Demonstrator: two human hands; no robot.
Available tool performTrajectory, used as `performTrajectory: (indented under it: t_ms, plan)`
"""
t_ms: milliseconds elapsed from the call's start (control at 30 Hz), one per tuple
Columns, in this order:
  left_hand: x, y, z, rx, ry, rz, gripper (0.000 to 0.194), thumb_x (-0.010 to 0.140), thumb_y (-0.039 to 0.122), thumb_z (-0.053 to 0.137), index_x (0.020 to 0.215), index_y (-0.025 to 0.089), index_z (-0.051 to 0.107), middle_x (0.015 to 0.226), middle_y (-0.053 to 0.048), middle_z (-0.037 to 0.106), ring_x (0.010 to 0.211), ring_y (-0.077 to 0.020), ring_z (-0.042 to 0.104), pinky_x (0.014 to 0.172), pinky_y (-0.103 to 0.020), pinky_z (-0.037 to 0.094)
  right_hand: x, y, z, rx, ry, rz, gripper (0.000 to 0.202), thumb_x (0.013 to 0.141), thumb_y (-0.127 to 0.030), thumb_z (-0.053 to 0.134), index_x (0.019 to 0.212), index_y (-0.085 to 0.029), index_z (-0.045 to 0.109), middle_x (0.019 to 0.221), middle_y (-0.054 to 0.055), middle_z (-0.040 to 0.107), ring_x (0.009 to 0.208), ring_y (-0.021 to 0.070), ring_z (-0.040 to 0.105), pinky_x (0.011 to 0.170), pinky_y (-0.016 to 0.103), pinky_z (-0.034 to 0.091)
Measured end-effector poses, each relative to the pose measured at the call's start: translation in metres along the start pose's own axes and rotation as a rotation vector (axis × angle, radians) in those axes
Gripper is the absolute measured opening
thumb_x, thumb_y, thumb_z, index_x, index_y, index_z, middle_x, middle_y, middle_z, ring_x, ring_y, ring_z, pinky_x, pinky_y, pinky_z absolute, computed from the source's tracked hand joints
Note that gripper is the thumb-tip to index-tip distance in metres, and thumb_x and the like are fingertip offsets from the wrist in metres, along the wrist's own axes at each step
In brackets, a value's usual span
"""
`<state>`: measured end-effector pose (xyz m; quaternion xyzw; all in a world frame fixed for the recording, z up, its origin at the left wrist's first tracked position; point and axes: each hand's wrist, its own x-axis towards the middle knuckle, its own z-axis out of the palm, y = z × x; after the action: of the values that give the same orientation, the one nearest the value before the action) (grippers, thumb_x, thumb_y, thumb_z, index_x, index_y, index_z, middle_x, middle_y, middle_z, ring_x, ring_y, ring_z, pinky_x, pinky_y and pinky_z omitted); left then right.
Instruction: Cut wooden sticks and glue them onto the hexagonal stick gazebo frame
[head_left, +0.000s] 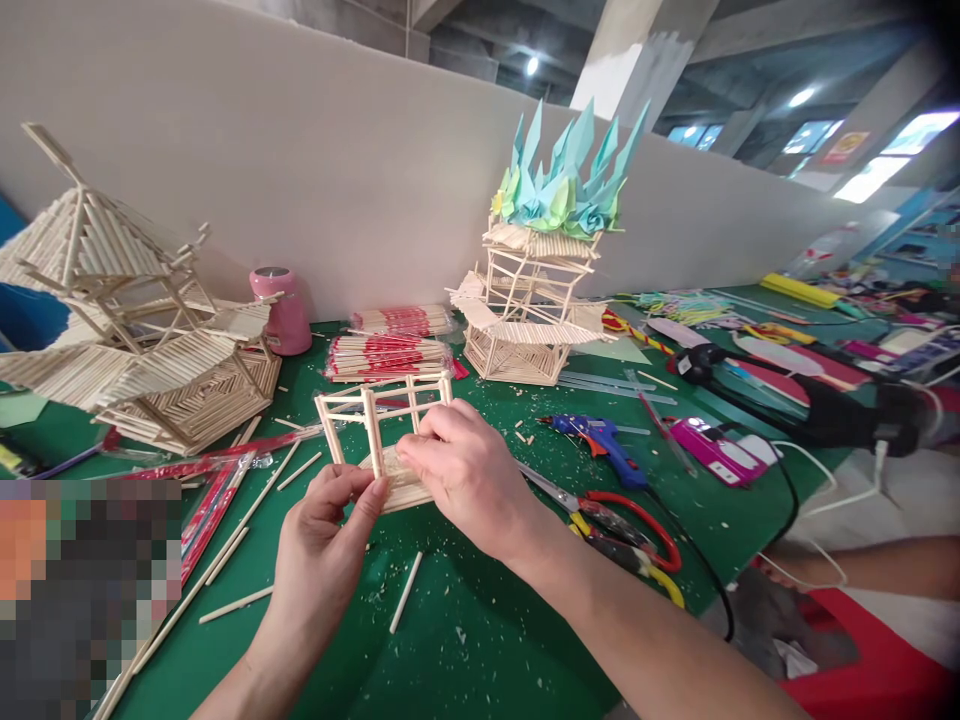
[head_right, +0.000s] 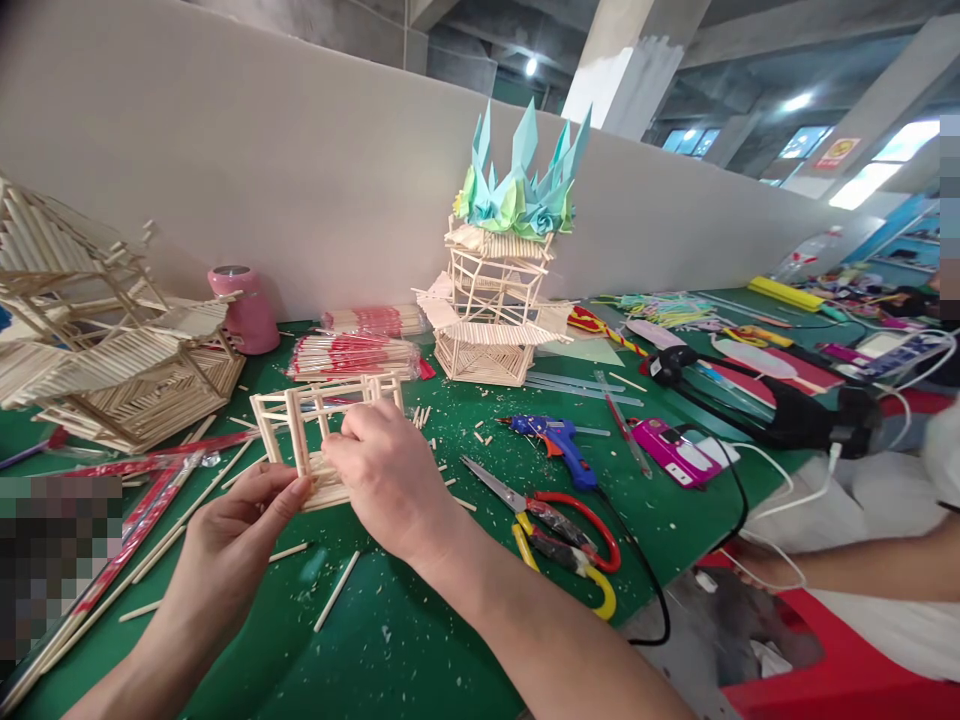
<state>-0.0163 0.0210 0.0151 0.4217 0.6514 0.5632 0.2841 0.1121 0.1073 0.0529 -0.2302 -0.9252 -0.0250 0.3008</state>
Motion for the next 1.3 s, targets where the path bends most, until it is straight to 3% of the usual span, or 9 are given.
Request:
performTrajectory:
  t_ms: [300, 1300]
  plan:
    - [0.0042, -0.0042, -0.0026, 0.023, -0.046, -0.015, 0.027, 0.074, 0.044, 0.059, 0.067, 0.018, 0.065, 0.074, -0.001, 0.055, 0.066, -0.0148, 0.048, 0.060, -0.027, 0.036, -0.0003, -0.0015, -0.0009, 0.005, 0.010, 0.008, 0.021, 0.083, -0.009, 0.054, 0.064, -0.014, 0.061, 0.068, 0.002, 0.050, 0.070, 0.0151, 0.044, 0.063, 0.025, 0.039]
    - [0.0014, -0.0023, 0.0014, -0.014, 0.022, 0.006, 0.025, 0.073, 0.043, 0.060, 0.067, 0.019, 0.064, 0.072, -0.001, 0.055, 0.067, -0.0158, 0.050, 0.060, -0.026, 0.038, -0.0014, -0.0037, -0.0007, 0.048, 0.009, 0.019, 0.023, 0.085, -0.010, 0.050, 0.065, -0.015, 0.061, 0.069, 0.003, 0.050, 0.070, 0.0154, 0.043, 0.066, 0.026, 0.039]
